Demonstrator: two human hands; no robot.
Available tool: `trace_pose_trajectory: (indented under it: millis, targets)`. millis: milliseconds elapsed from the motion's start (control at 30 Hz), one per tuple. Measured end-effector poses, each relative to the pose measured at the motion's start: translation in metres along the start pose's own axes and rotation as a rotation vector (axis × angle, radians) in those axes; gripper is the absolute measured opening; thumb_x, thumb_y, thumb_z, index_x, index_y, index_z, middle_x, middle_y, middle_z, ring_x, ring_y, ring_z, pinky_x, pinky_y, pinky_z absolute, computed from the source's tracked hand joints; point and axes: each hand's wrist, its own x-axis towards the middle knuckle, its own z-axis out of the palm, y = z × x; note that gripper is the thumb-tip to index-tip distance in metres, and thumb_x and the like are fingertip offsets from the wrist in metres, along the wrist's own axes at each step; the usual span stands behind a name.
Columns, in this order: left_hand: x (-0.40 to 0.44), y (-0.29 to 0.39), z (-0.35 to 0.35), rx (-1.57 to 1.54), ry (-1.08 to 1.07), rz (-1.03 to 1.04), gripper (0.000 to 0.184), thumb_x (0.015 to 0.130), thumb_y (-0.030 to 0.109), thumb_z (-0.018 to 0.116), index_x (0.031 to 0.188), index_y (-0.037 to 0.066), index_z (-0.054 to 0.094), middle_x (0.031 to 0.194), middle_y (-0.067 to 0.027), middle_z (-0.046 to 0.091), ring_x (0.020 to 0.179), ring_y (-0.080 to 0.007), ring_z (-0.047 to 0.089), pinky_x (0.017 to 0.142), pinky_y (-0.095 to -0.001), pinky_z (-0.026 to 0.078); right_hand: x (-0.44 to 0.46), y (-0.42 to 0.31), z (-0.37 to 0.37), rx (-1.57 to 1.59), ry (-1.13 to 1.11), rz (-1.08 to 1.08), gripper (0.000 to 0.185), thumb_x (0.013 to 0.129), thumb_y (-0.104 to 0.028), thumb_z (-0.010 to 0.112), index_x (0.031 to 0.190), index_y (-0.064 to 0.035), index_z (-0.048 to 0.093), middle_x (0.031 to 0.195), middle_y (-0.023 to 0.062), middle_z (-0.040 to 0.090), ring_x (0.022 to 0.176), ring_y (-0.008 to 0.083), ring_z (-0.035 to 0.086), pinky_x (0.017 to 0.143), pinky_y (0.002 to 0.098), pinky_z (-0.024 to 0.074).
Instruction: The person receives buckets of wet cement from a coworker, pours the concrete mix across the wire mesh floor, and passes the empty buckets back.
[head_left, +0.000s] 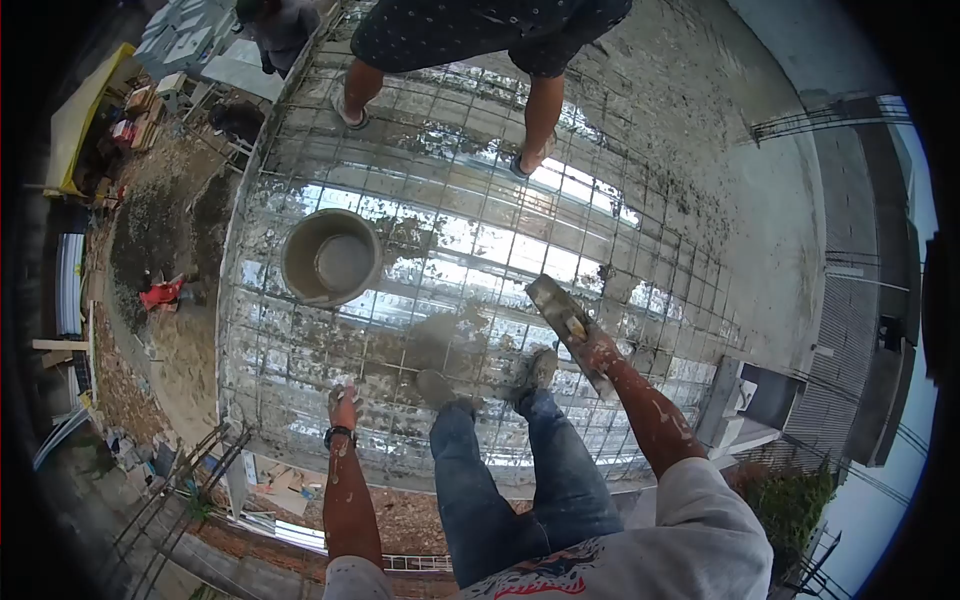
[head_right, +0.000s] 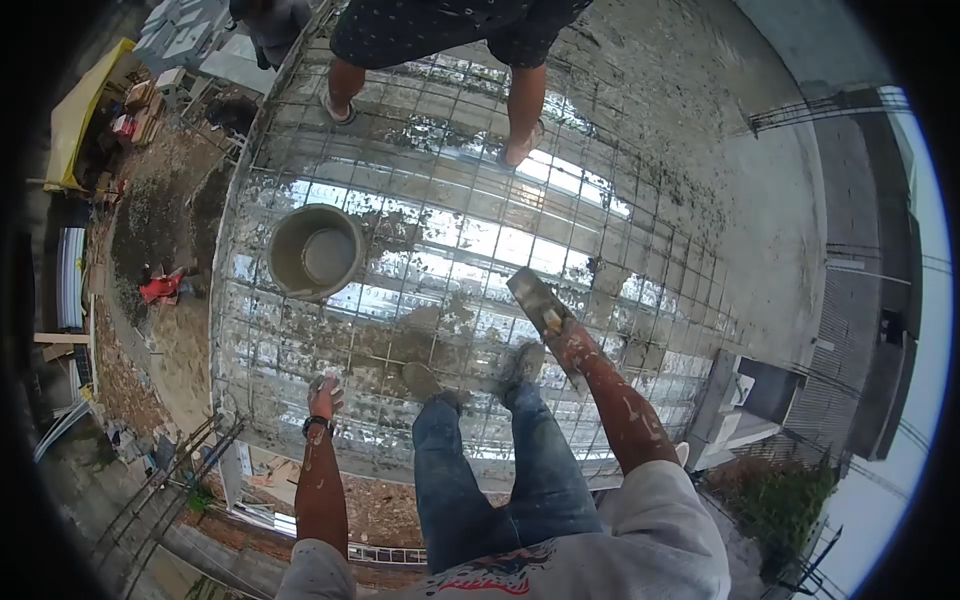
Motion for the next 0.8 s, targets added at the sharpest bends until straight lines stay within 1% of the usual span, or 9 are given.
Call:
trace_pose_trajectory:
  millis: [100,233,367,400,500,567,667,767,800]
  targets:
    - [0.103,-0.005,0.022,-0.106,-0.141,-0.079,0.081,0.079,0.063,0.062,0.142,0.019,0.035,0.136,-0.0069,0.048,0.111,-0.0264,0.056,0.086,-0.0444,0.044,0.085,0.015,-0.026,-0.110,0.247,0.165,0.053,0.088,-0.046,0.054,0.109,0.0021,0.056,0.101,0.0267,0.063,0.096,0.0430,0.060,0.081,0.0473,0.0486]
    - [0.188,0.045,0.067,-0.284,-0.030,0.071,0.087,0.076,0.071,0.058,0.144,0.023,0.032,0.136,-0.0063,0.045,0.109,-0.0234,0.056,0.087,-0.0418,0.044,0.204,0.062,-0.012,-0.040,0.589,0.157,0.047,0.092,-0.042,0.049,0.101,0.0034,0.053,0.091,0.0264,0.062,0.087,0.0428,0.061,0.073,0.0485,0.0497]
    - [0.205,0.100,0.122,-0.512,0.034,0.147,0.071,0.079,0.063,0.061,0.126,0.011,0.050,0.119,-0.0087,0.058,0.101,-0.0211,0.059,0.080,-0.0358,0.048,0.245,0.074,0.090,0.188,0.766,0.241,0.044,0.094,-0.042,0.048,0.105,0.0000,0.042,0.085,0.0278,0.060,0.079,0.0481,0.059,0.070,0.0538,0.0454]
    - [0.219,0.096,0.127,-0.553,0.051,0.175,0.065,0.080,0.058,0.062,0.122,0.009,0.052,0.113,-0.0087,0.059,0.094,-0.0207,0.060,0.075,-0.0339,0.049,0.248,0.070,0.124,0.308,0.738,0.269,0.047,0.093,-0.044,0.048,0.108,-0.0009,0.042,0.090,0.0303,0.061,0.085,0.0499,0.059,0.072,0.0555,0.0450]
    - [0.240,0.091,0.129,-0.595,0.059,0.241,0.044,0.083,0.040,0.062,0.110,0.006,0.056,0.098,-0.0083,0.063,0.074,-0.0200,0.061,0.062,-0.0294,0.051,0.240,0.064,0.205,0.152,0.237,0.320,0.049,0.092,-0.042,0.047,0.112,0.0022,0.041,0.097,0.0336,0.061,0.093,0.0509,0.058,0.080,0.0556,0.0452]
    - [0.232,0.083,0.119,-0.588,0.025,0.255,0.029,0.084,0.028,0.060,0.103,0.006,0.057,0.091,-0.0074,0.064,0.063,-0.0202,0.059,0.056,-0.0279,0.053,0.215,0.049,0.231,0.232,0.277,0.422,0.051,0.092,-0.044,0.047,0.111,0.0023,0.044,0.097,0.0307,0.062,0.093,0.0481,0.059,0.082,0.0542,0.0460]
    - [0.216,0.069,0.111,-0.569,0.052,0.187,0.015,0.084,0.021,0.056,0.093,0.009,0.056,0.088,-0.0064,0.063,0.067,-0.0216,0.062,0.059,-0.0296,0.056,0.184,0.046,0.264,0.282,0.382,0.442,0.052,0.091,-0.049,0.048,0.106,0.0014,0.050,0.097,0.0295,0.063,0.095,0.0455,0.060,0.081,0.0522,0.0472]
    - [0.197,0.017,0.098,-0.555,0.096,0.198,0.022,0.087,0.023,0.054,0.097,0.004,0.054,0.109,-0.0129,0.059,0.091,-0.0278,0.063,0.075,-0.0384,0.060,0.165,0.054,0.241,0.183,0.008,0.383,0.055,0.090,-0.050,0.050,0.107,0.0017,0.050,0.097,0.0300,0.062,0.095,0.0449,0.060,0.082,0.0518,0.0468]
    - [0.182,0.004,0.102,-0.566,0.085,0.157,0.020,0.086,0.023,0.055,0.097,0.006,0.055,0.107,-0.0108,0.060,0.089,-0.0263,0.064,0.071,-0.0364,0.059,0.158,0.056,0.234,0.179,0.025,0.362,0.055,0.089,-0.050,0.051,0.106,0.0019,0.051,0.096,0.0302,0.062,0.095,0.0450,0.060,0.081,0.0515,0.0467]
